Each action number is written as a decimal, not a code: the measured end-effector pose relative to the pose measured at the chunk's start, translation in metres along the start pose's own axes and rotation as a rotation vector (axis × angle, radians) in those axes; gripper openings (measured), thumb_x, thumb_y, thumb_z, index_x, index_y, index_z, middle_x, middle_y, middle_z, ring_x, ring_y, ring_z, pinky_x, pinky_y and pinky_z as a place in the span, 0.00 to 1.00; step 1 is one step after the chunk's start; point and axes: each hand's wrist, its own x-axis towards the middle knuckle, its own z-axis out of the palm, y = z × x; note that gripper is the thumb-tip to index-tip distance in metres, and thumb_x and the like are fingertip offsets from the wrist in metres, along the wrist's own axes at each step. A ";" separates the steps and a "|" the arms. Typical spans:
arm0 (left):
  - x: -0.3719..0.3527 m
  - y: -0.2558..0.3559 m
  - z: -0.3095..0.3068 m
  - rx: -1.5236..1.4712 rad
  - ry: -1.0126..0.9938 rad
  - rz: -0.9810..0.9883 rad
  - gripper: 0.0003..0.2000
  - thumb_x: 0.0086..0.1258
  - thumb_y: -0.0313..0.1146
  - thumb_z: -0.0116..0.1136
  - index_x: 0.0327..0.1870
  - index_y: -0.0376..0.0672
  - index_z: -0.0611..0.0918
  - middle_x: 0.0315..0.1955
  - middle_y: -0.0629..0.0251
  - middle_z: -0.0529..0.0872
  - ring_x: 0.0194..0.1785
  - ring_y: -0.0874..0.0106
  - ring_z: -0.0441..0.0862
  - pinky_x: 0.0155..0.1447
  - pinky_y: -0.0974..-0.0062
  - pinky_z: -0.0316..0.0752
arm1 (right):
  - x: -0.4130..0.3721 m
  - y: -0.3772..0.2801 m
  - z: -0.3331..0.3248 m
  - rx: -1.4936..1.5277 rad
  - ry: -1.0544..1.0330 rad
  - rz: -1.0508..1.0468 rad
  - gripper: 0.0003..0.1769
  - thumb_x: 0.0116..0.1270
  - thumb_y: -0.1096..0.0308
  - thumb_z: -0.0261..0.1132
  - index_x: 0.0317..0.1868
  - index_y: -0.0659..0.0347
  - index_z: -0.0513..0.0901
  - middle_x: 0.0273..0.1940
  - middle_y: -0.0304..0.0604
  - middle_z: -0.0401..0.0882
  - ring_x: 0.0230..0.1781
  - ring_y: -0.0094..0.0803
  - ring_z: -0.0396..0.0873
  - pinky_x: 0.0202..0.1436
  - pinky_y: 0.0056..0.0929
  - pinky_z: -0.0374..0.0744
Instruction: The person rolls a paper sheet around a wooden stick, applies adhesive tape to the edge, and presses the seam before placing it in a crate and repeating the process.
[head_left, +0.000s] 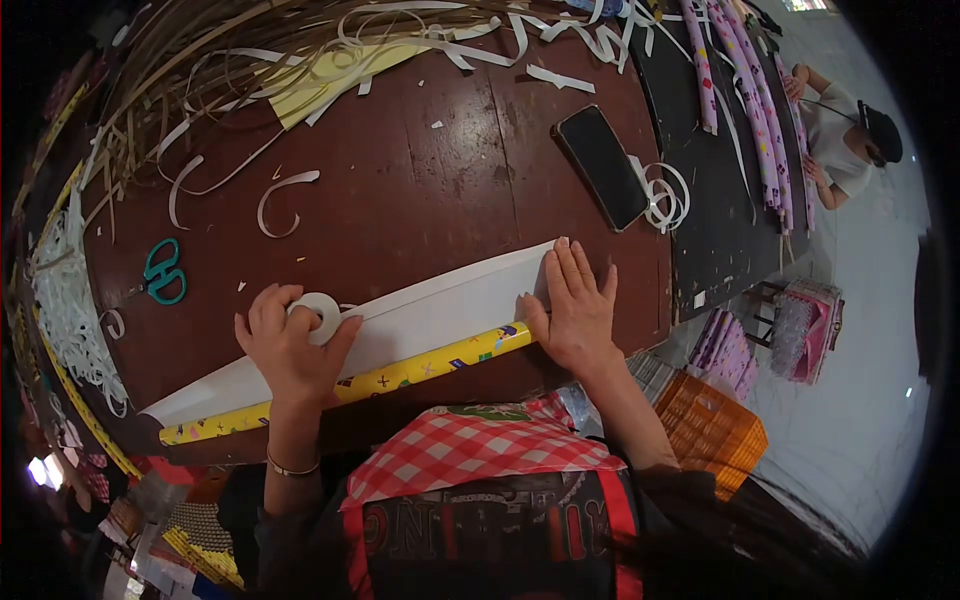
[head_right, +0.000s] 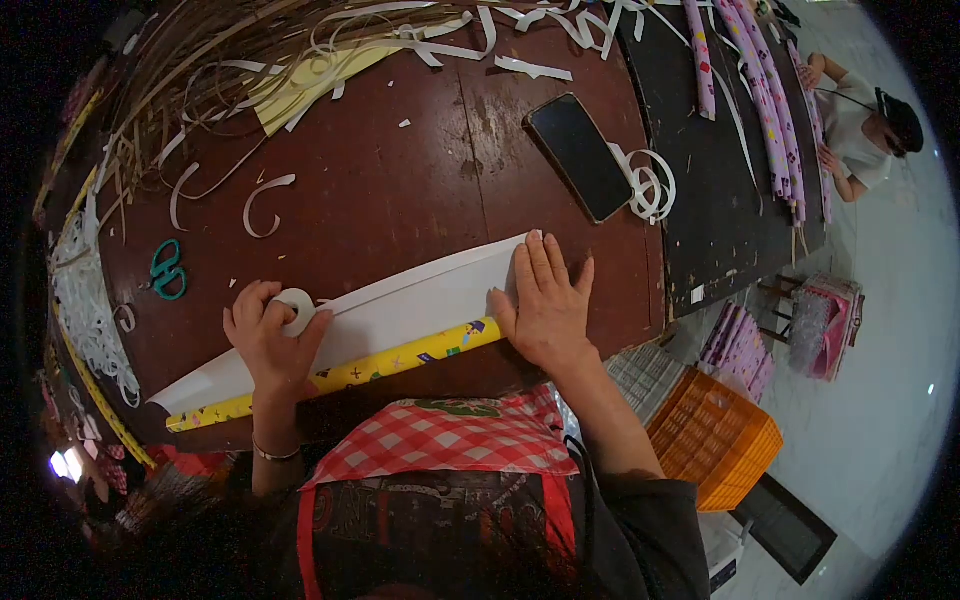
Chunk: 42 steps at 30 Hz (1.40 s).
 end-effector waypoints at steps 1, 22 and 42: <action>0.000 0.000 0.001 -0.005 0.004 -0.004 0.20 0.45 0.44 0.76 0.22 0.47 0.73 0.45 0.67 0.77 0.57 0.61 0.74 0.59 0.40 0.57 | 0.000 0.000 0.000 0.004 0.001 0.001 0.35 0.66 0.50 0.56 0.66 0.68 0.67 0.70 0.56 0.60 0.73 0.47 0.57 0.69 0.72 0.44; 0.019 0.004 0.021 -0.175 0.294 0.092 0.18 0.43 0.37 0.75 0.23 0.46 0.71 0.47 0.63 0.78 0.58 0.58 0.74 0.61 0.51 0.59 | -0.008 0.006 0.001 0.074 0.047 0.056 0.34 0.62 0.51 0.59 0.63 0.66 0.71 0.70 0.52 0.60 0.73 0.52 0.54 0.69 0.69 0.48; 0.020 -0.005 0.023 -0.578 0.133 0.161 0.11 0.57 0.27 0.63 0.25 0.40 0.70 0.45 0.56 0.77 0.51 0.63 0.75 0.54 0.66 0.70 | -0.008 0.003 0.010 0.266 0.387 -0.083 0.19 0.57 0.64 0.65 0.46 0.67 0.79 0.57 0.53 0.73 0.60 0.48 0.70 0.64 0.50 0.68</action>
